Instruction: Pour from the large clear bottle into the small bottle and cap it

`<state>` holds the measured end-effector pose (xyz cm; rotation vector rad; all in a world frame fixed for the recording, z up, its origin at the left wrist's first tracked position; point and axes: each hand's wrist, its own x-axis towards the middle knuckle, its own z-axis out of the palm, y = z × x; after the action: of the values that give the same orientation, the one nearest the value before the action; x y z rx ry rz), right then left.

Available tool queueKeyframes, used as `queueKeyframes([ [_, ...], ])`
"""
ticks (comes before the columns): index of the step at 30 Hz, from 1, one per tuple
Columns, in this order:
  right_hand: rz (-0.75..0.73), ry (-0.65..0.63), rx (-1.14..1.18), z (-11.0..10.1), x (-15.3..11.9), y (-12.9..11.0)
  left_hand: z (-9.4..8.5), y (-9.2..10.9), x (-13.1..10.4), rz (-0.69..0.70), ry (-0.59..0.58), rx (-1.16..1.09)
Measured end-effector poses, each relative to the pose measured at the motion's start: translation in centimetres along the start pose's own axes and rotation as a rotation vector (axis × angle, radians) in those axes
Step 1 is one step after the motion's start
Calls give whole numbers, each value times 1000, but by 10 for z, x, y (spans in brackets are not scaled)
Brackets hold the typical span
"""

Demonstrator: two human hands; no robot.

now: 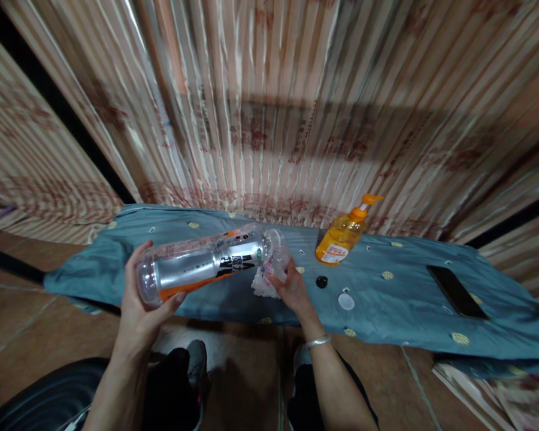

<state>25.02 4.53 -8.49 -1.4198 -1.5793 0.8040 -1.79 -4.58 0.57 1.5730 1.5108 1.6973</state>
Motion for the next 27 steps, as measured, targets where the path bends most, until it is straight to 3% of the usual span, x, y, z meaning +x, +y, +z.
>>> queueKeyframes([
  [11,-32,8,-4,0,1,6,4,8,1,-60,29,-52],
  [27,-37,18,-18,2,1,9,4,9,2,-39,41,-56],
])
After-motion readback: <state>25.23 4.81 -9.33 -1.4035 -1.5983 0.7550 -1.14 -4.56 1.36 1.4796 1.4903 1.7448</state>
